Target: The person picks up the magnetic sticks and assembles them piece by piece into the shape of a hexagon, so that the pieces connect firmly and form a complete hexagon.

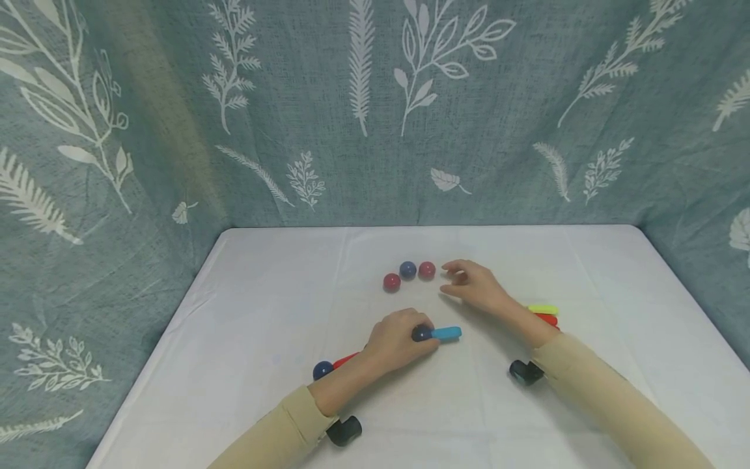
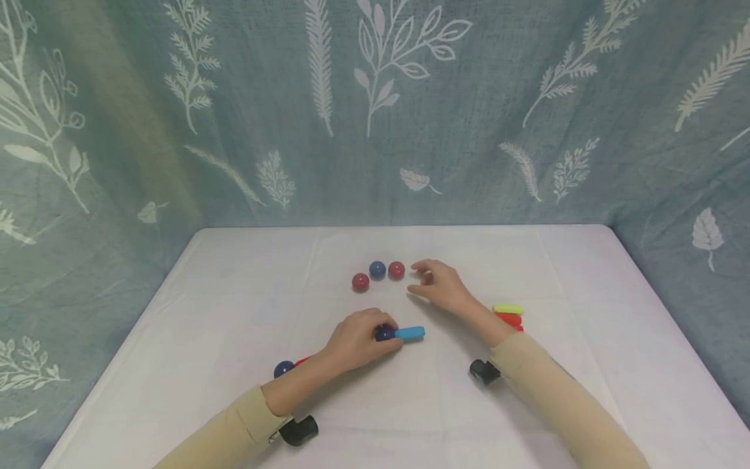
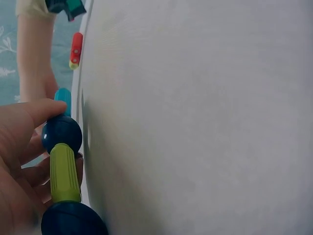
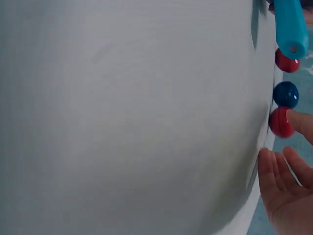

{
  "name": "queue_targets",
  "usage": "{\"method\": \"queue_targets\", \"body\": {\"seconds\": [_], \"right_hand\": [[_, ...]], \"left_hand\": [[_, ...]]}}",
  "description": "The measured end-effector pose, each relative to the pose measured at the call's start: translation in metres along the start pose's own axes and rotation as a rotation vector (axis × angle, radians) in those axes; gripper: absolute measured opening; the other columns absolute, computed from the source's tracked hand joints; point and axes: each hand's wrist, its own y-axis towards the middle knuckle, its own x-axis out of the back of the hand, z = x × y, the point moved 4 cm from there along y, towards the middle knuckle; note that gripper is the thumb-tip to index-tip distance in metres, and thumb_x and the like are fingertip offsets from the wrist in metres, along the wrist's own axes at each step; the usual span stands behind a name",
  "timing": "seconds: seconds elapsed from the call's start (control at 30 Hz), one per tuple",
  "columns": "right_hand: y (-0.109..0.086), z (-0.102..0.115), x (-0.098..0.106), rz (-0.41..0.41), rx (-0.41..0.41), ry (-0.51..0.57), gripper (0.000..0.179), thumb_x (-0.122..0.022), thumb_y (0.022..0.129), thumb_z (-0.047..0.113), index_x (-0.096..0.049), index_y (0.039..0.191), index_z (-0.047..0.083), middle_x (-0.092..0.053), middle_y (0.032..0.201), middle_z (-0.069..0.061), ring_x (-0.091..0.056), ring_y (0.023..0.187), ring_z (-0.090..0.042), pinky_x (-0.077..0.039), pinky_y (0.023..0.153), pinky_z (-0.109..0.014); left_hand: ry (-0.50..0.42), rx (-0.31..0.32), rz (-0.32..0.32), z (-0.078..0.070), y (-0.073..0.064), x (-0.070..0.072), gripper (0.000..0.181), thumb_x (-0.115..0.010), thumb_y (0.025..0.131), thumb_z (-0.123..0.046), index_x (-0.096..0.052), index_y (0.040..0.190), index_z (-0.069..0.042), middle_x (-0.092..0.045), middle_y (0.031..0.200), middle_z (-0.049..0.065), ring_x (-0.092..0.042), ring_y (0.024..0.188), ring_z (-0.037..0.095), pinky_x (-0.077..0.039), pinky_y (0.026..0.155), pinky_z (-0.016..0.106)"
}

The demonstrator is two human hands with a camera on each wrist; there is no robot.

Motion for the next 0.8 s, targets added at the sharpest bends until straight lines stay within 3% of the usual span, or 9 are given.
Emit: {"method": "queue_targets", "body": {"seconds": [0.2,0.43,0.63,0.8], "right_hand": [[0.021,0.011,-0.01,-0.011,0.046,-0.051,0.051,-0.074,0.087,0.018,-0.055,0.131,0.002,-0.059,0.123,-0.019,-0.058,0.11,-0.034,-0.05,0.089,-0.044],[0.033,0.016,-0.019,-0.01,0.04,-0.103,0.048,-0.074,0.086,0.018,-0.057,0.128,0.002,-0.061,0.118,-0.017,-0.058,0.108,-0.032,-0.049,0.089,-0.042],[0.031,0.016,-0.018,-0.013,0.034,-0.093,0.042,-0.073,0.088,0.021,-0.061,0.124,0.003,-0.064,0.116,-0.015,-0.06,0.104,-0.031,-0.051,0.086,-0.041],[0.018,0.012,-0.015,0.03,0.063,-0.039,0.039,-0.073,0.088,0.019,-0.063,0.122,0.003,-0.066,0.113,-0.014,-0.062,0.102,-0.03,-0.052,0.084,-0.041]], "left_hand": [[-0.004,-0.011,-0.009,0.0,-0.001,0.0,0.019,-0.075,0.084,-0.032,-0.073,0.096,-0.017,-0.066,0.089,-0.007,-0.059,0.081,0.007,-0.049,0.072,0.025],[-0.017,-0.012,-0.015,-0.001,-0.002,0.0,0.019,-0.075,0.084,-0.032,-0.072,0.096,-0.017,-0.066,0.088,-0.007,-0.059,0.081,0.007,-0.048,0.072,0.023],[-0.021,-0.009,-0.021,0.0,-0.003,0.001,0.019,-0.075,0.084,-0.031,-0.073,0.096,-0.017,-0.066,0.088,-0.007,-0.059,0.08,0.006,-0.048,0.072,0.023],[-0.027,-0.004,-0.027,0.004,-0.003,0.003,0.018,-0.075,0.084,-0.03,-0.073,0.096,-0.017,-0.067,0.09,-0.007,-0.06,0.082,0.008,-0.049,0.073,0.024]]}}
